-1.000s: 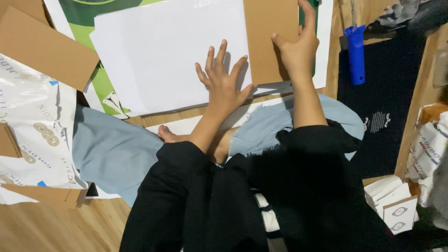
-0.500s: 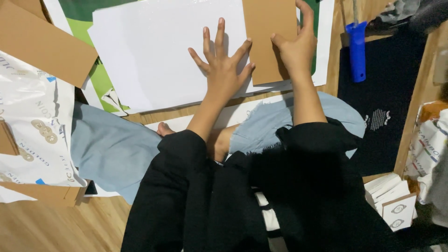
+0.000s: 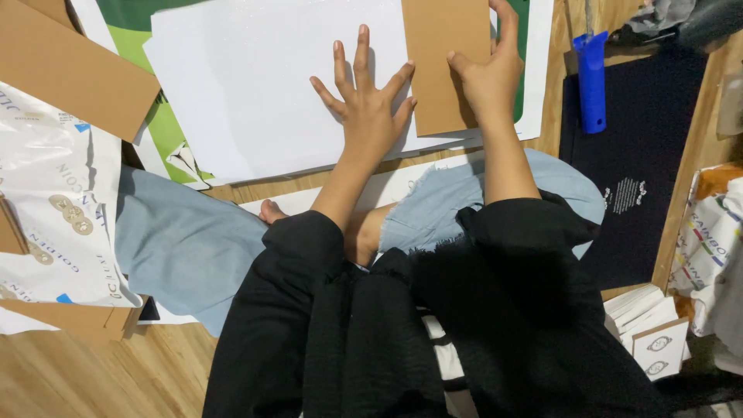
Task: Applying adhesive to a base board using a roller and then carefully mounting cardboard panels to assemble a product.
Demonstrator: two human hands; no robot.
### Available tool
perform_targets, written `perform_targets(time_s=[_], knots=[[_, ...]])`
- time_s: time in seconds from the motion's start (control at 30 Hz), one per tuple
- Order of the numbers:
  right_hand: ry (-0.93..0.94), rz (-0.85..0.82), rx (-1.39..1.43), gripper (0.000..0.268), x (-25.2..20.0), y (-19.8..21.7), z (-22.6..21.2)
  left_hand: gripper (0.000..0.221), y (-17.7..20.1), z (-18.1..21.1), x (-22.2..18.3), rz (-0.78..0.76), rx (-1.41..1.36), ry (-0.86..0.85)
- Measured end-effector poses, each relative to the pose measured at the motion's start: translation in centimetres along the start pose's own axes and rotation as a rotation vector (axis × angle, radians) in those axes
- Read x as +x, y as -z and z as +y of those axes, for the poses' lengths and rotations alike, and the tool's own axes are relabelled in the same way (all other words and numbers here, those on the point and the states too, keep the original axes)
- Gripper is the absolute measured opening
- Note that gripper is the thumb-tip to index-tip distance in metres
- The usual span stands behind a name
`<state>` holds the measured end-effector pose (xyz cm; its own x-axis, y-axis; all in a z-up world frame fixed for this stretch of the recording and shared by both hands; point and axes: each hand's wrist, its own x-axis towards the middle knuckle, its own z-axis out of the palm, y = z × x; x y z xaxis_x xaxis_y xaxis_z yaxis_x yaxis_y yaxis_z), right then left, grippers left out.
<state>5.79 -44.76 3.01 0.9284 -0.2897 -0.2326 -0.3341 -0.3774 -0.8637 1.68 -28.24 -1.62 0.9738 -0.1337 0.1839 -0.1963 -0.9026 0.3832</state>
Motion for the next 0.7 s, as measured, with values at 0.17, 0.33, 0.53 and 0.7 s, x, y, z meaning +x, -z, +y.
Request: perform_targets(time_s=[0.17,0.33,0.53,0.7], knots=[[0.007,0.022,-0.041,0.055,0.2,-0.2,0.5,0.041,-0.1,-0.1,0.0,-0.010,0.010,0.008],[0.005,0.022,-0.067,0.055,0.3,-0.2,1.0,0.041,0.9,-0.4,0.3,0.014,-0.084,0.171],[0.031,0.018,-0.039,0.057,0.4,-0.3,1.6,0.032,3.2,-0.8,-1.7,0.023,-0.095,0.250],[0.076,0.018,0.033,0.060,0.5,-0.4,2.3,0.012,2.3,0.4,-4.0,0.002,-0.179,0.189]])
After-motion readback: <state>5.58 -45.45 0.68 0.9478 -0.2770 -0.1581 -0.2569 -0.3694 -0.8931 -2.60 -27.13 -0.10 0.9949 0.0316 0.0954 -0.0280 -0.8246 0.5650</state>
